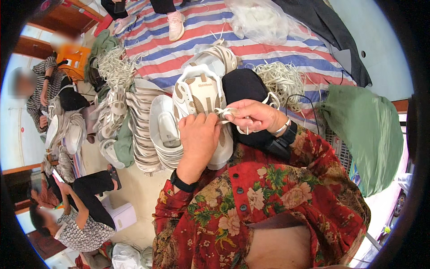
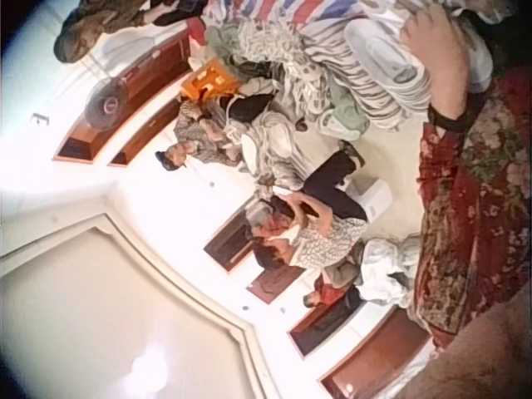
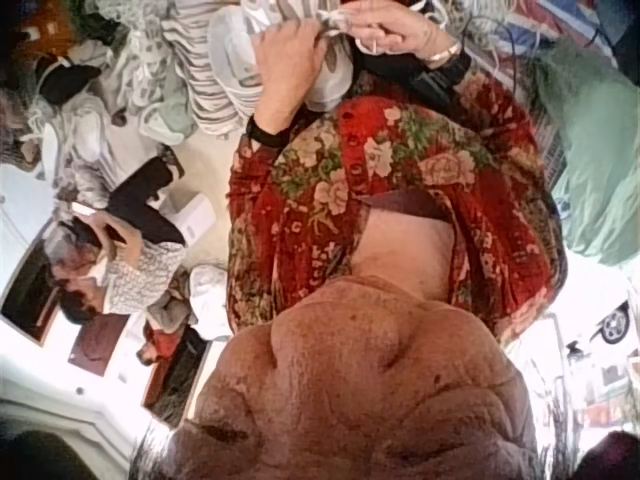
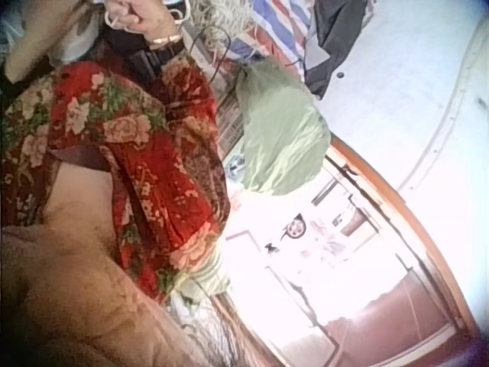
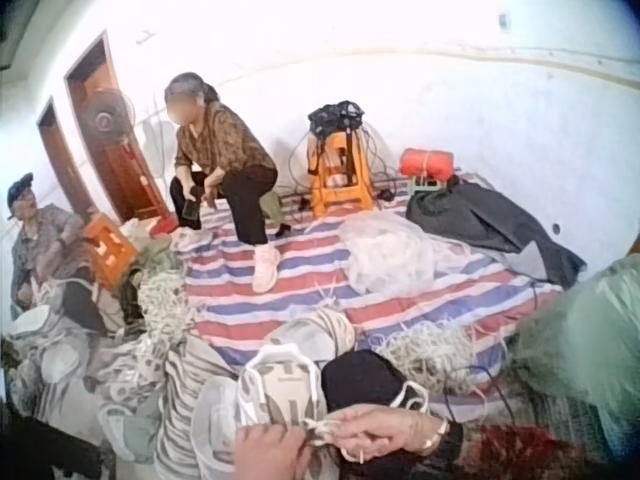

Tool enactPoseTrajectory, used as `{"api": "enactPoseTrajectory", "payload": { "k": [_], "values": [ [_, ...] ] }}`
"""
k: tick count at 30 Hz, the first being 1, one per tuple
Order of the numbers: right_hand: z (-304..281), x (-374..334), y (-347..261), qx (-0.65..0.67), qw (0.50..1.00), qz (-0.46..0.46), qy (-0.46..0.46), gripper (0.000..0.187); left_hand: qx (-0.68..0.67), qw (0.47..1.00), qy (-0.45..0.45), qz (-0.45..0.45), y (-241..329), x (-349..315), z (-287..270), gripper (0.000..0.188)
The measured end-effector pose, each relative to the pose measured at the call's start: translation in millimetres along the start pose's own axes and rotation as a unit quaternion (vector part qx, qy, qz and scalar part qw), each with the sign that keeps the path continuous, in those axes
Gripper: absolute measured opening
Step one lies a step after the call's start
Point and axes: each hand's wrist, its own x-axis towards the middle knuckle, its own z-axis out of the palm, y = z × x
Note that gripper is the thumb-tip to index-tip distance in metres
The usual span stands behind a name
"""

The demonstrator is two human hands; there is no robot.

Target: Lacing a pair of athletic shoes by hand.

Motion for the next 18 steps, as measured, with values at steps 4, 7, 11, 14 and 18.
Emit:
{"api": "enactPoseTrajectory", "payload": {
  "k": [4, 7, 11, 14, 18],
  "values": [
    [21.4, -4.9, -12.7, -0.163, 0.980, 0.046, 0.109, 0.022, -0.008, 0.998, 0.060, 0.029, -9.7, -11.6, 7.8, 0.018],
    [34.7, -1.0, -13.6, -0.352, 0.905, -0.003, 0.240, 0.017, -0.024, 0.996, 0.083, 0.038, -6.7, -15.2, 7.1, 0.020],
    [31.1, 13.6, -37.0, -0.304, 0.930, -0.042, 0.202, 0.015, -0.060, 0.992, 0.101, 0.057, -8.0, -21.7, 15.3, 0.021],
    [31.1, 38.3, -57.5, -0.161, 0.947, -0.066, 0.271, 0.014, -0.087, 0.986, 0.125, 0.061, -6.6, -22.1, 13.8, 0.022],
    [10.0, 66.5, -115.3, -0.033, 0.954, -0.200, 0.222, 0.016, -0.103, 0.985, 0.135, 0.020, -3.2, -19.8, 11.6, 0.023]
  ]
}}
